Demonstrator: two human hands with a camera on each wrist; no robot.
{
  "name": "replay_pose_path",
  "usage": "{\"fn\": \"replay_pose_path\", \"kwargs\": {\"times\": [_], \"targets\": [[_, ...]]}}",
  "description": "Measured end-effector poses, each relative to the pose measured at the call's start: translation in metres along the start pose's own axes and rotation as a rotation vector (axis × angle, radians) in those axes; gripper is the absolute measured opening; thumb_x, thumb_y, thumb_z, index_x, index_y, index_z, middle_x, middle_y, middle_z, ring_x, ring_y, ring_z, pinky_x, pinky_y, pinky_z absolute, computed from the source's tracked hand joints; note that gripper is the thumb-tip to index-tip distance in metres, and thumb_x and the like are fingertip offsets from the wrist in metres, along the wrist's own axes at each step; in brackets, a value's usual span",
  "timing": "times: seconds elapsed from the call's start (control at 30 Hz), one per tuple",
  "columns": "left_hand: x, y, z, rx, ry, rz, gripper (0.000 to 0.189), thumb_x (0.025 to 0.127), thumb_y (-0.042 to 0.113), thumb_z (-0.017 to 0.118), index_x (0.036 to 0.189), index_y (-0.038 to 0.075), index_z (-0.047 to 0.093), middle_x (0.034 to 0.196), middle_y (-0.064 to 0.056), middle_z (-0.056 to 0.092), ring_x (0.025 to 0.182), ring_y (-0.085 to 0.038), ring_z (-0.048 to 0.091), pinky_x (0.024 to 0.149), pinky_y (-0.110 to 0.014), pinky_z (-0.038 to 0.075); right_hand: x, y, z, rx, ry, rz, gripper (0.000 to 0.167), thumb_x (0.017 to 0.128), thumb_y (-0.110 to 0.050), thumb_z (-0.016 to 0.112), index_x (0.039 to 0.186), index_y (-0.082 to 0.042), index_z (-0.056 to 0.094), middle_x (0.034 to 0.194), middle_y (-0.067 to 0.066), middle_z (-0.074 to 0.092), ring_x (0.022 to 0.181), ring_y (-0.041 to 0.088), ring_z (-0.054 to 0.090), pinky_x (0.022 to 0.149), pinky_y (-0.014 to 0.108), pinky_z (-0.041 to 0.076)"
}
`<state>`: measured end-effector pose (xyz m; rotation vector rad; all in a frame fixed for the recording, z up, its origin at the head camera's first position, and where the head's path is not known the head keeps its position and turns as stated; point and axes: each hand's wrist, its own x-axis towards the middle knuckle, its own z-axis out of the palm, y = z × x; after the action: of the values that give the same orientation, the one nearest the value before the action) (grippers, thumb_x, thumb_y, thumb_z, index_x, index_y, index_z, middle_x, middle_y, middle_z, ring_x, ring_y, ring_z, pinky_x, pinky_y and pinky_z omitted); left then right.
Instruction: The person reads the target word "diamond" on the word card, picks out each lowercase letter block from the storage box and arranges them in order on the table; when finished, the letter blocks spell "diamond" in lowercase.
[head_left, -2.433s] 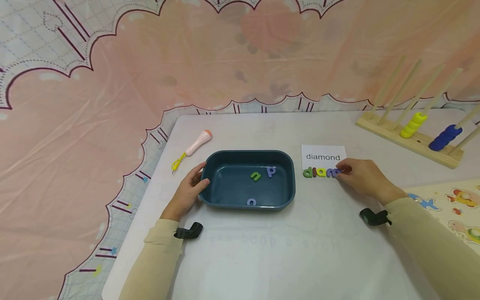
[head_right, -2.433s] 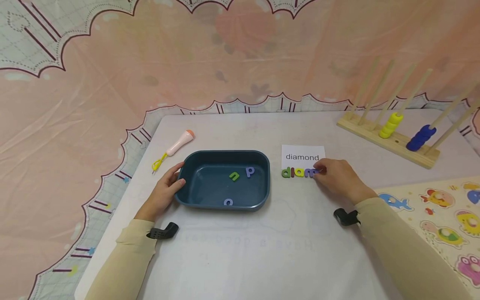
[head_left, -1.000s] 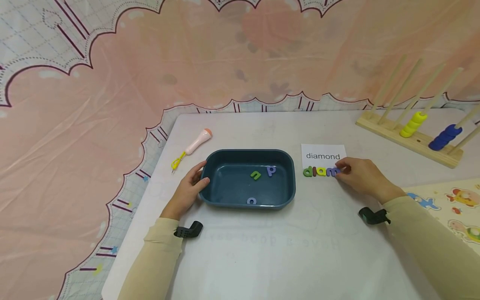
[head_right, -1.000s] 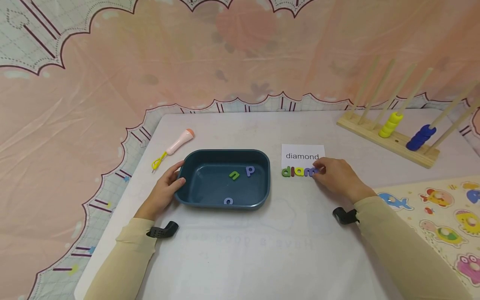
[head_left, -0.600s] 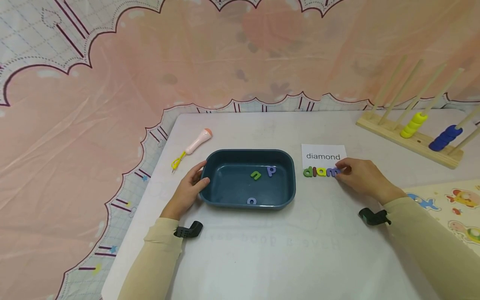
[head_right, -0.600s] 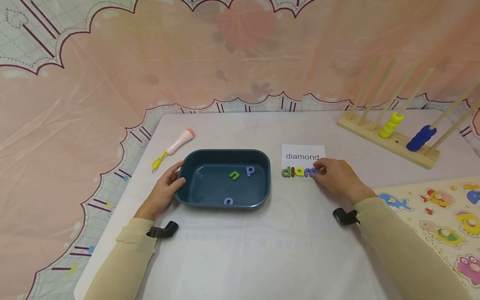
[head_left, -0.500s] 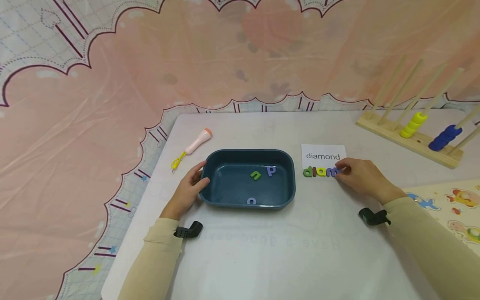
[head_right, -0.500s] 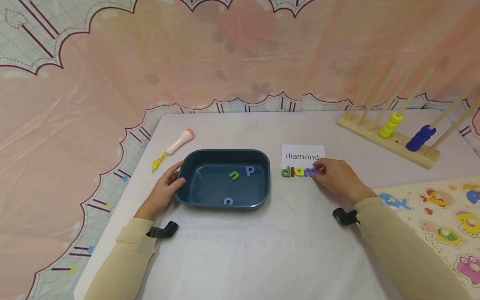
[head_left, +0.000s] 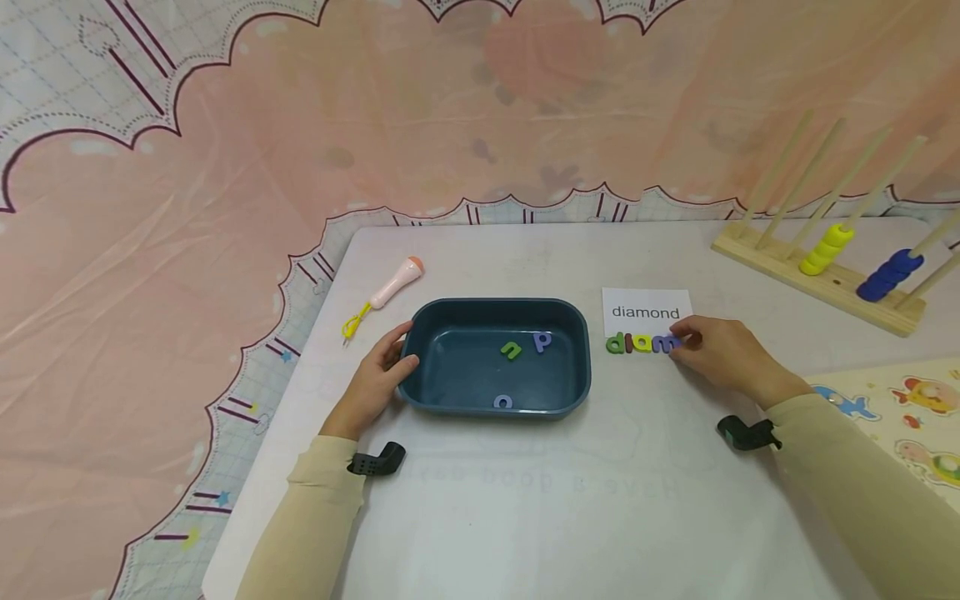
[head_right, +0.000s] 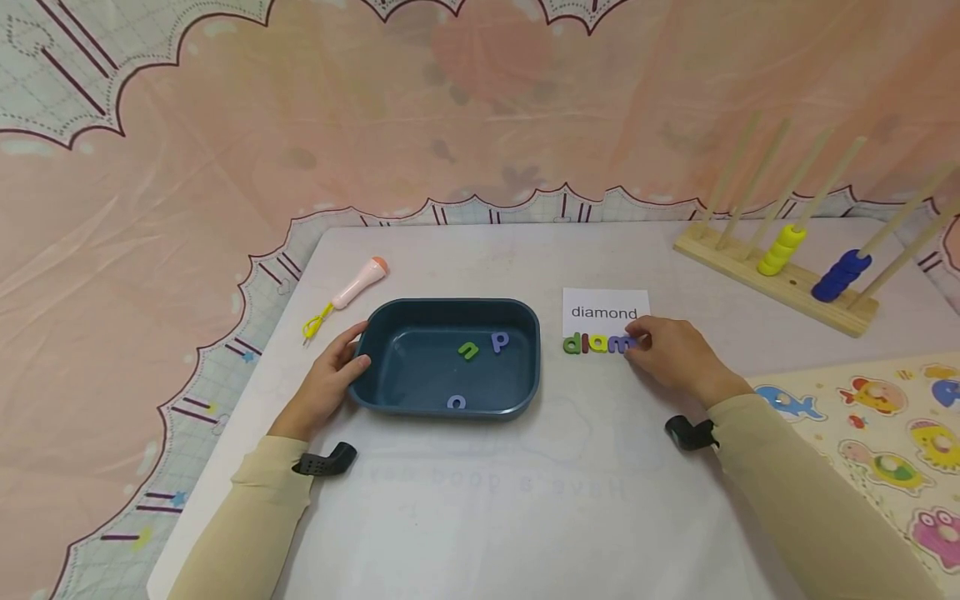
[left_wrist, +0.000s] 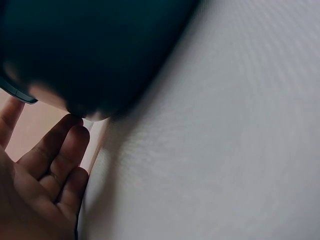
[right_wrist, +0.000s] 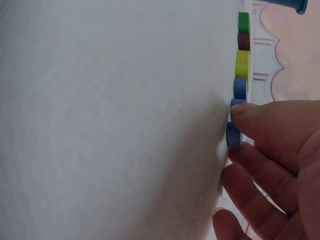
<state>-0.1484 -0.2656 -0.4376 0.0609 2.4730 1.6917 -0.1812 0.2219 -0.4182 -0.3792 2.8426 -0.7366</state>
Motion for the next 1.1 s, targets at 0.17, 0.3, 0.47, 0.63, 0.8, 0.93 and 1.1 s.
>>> {"fn": "replay_pose_path", "kwargs": {"times": [0.17, 0.3, 0.47, 0.63, 0.8, 0.93, 1.1], "targets": [[0.000, 0.000, 0.000, 0.003, -0.004, 0.005, 0.060, 0.103, 0.019, 0.056, 0.157, 0.014, 0.032, 0.148, -0.026, 0.044, 0.135, -0.038, 0.042, 0.112, -0.055, 0.030, -0.001, 0.000, -0.001, 0.004, -0.004, -0.006, 0.040, 0.094, -0.018, 0.069, 0.125, 0.007, 0.061, 0.110, 0.023, 0.066, 0.097, 0.037, 0.058, 0.088, 0.056, 0.046], [0.000, 0.000, 0.000, -0.001, -0.004, 0.009, 0.059, 0.103, 0.017, 0.056, 0.157, 0.014, 0.032, 0.147, -0.026, 0.045, 0.134, -0.039, 0.043, 0.111, -0.055, 0.031, -0.001, 0.000, -0.001, 0.003, -0.003, -0.007, 0.040, 0.094, -0.018, 0.069, 0.125, 0.007, 0.061, 0.110, 0.023, 0.066, 0.098, 0.037, 0.058, 0.088, 0.056, 0.046], [0.000, 0.000, 0.001, -0.008, -0.001, 0.006, 0.059, 0.103, 0.017, 0.057, 0.157, 0.014, 0.033, 0.146, -0.026, 0.045, 0.133, -0.039, 0.044, 0.111, -0.055, 0.032, -0.001, 0.001, -0.002, 0.004, -0.008, -0.008, 0.041, 0.094, -0.019, 0.068, 0.126, 0.006, 0.061, 0.113, 0.023, 0.065, 0.101, 0.038, 0.058, 0.091, 0.057, 0.046], [0.000, -0.001, 0.000, -0.008, -0.002, 0.001, 0.059, 0.103, 0.018, 0.057, 0.157, 0.015, 0.033, 0.147, -0.025, 0.045, 0.134, -0.038, 0.043, 0.111, -0.054, 0.031, -0.003, 0.001, -0.007, 0.004, -0.011, -0.006, 0.042, 0.095, -0.020, 0.066, 0.128, 0.005, 0.060, 0.117, 0.024, 0.065, 0.103, 0.039, 0.058, 0.091, 0.058, 0.046], [0.000, -0.001, 0.000, -0.010, -0.005, 0.004, 0.059, 0.103, 0.019, 0.057, 0.157, 0.015, 0.032, 0.149, -0.025, 0.043, 0.136, -0.038, 0.041, 0.112, -0.054, 0.030, -0.003, -0.002, -0.014, 0.007, -0.013, 0.024, 0.044, 0.096, -0.023, 0.065, 0.132, 0.003, 0.058, 0.119, 0.026, 0.063, 0.107, 0.042, 0.056, 0.089, 0.058, 0.046], [0.000, 0.000, 0.000, -0.011, -0.007, 0.001, 0.060, 0.103, 0.019, 0.057, 0.157, 0.015, 0.032, 0.149, -0.025, 0.043, 0.136, -0.038, 0.041, 0.112, -0.054, 0.030, -0.002, -0.005, -0.020, -0.004, -0.003, 0.014, 0.046, 0.096, -0.025, 0.066, 0.133, 0.002, 0.058, 0.120, 0.028, 0.062, 0.107, 0.044, 0.056, 0.087, 0.058, 0.045], [0.000, 0.000, 0.000, -0.011, -0.006, 0.000, 0.059, 0.103, 0.018, 0.056, 0.157, 0.015, 0.032, 0.149, -0.025, 0.043, 0.136, -0.039, 0.041, 0.112, -0.055, 0.030, -0.002, -0.011, -0.026, -0.018, 0.012, -0.018, 0.045, 0.096, -0.024, 0.067, 0.132, 0.002, 0.059, 0.120, 0.027, 0.062, 0.104, 0.042, 0.058, 0.082, 0.053, 0.046]]}}
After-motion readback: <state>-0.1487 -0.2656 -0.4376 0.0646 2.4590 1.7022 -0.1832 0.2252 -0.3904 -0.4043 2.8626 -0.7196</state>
